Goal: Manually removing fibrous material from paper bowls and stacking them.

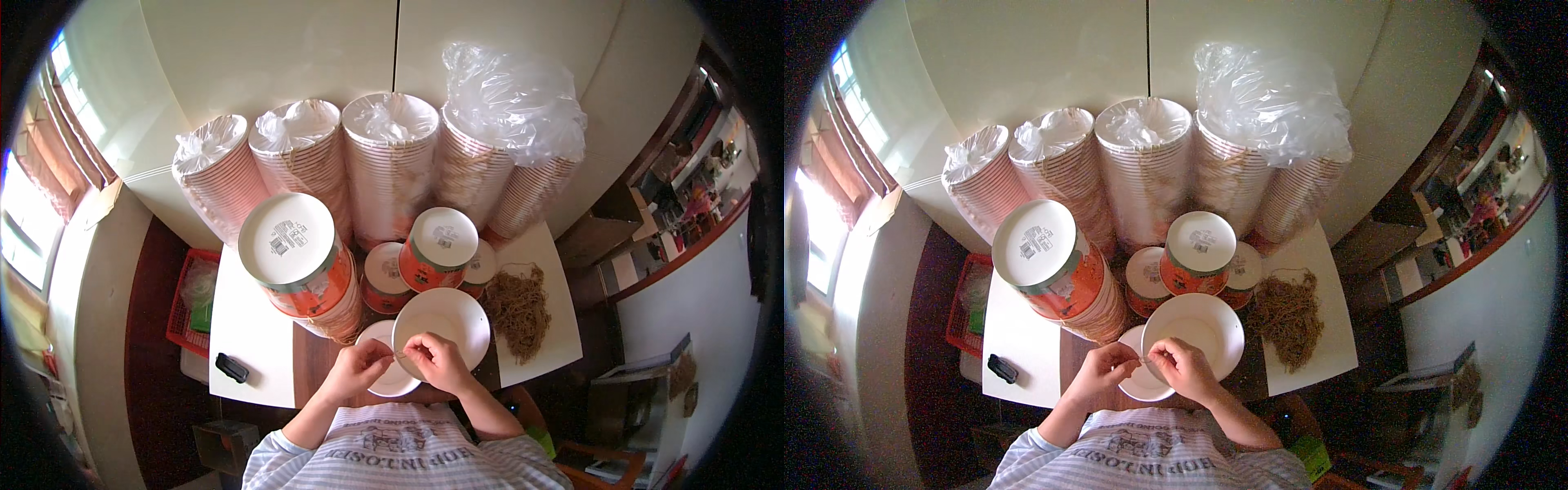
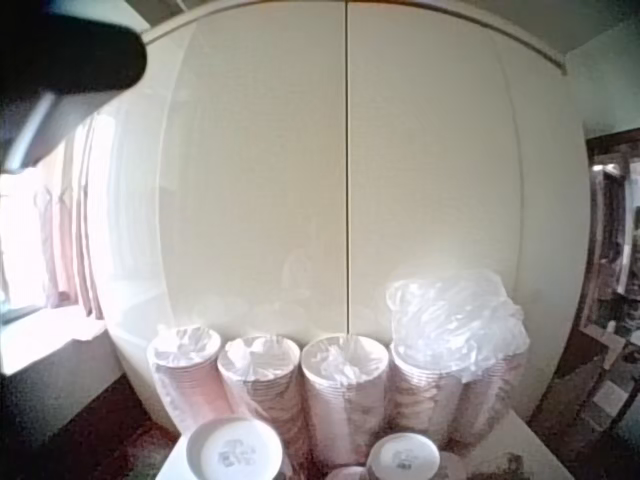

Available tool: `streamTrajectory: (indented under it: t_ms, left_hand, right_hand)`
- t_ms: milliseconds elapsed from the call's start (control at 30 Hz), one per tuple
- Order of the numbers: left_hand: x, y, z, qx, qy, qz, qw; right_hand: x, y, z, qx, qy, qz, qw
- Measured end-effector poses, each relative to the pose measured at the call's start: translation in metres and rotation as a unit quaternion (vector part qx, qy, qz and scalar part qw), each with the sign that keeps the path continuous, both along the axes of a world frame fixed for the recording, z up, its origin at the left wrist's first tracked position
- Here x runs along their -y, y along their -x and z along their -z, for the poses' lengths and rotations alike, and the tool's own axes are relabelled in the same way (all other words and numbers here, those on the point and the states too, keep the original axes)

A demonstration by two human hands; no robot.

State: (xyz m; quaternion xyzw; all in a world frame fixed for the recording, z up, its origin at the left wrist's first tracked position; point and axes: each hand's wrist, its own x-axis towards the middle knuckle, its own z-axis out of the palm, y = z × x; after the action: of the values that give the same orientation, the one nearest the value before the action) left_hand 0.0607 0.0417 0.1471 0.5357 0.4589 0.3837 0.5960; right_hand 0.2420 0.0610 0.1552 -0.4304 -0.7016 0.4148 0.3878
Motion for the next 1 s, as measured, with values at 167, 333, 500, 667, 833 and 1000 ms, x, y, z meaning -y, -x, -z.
streamTrajectory:
  t_ms: [167, 333, 500, 667, 833, 1000]
  left_hand:
    - [0.0, -0.005, 0.002, -0.079, -0.059, -0.019, 0.995]
    - [0.0, -0.012, 0.007, -0.057, -0.077, -0.059, 0.994]
    - [-0.001, -0.013, 0.009, -0.057, -0.078, -0.079, 0.992]
    - [-0.003, -0.013, -0.002, -0.116, -0.169, -0.102, 0.973]
    - [-0.001, -0.009, -0.003, -0.119, -0.14, -0.07, 0.981]
    - [0.001, -0.008, -0.01, 0.079, 0.067, -0.013, 0.995]
  right_hand:
    - [0.001, 0.0, 0.001, -0.013, -0.008, 0.0, 1.0]
    - [0.001, 0.001, 0.0, -0.003, 0.003, -0.003, 1.0]
    - [0.002, 0.001, 0.0, -0.003, 0.012, -0.005, 1.0]
    - [0.002, -0.001, 0.0, 0.038, 0.02, -0.011, 0.999]
    - [0.003, 0.001, -0.002, 0.02, 0.019, 0.001, 1.0]
    - [0.005, 0.001, -0.004, 0.021, -0.036, 0.008, 0.999]
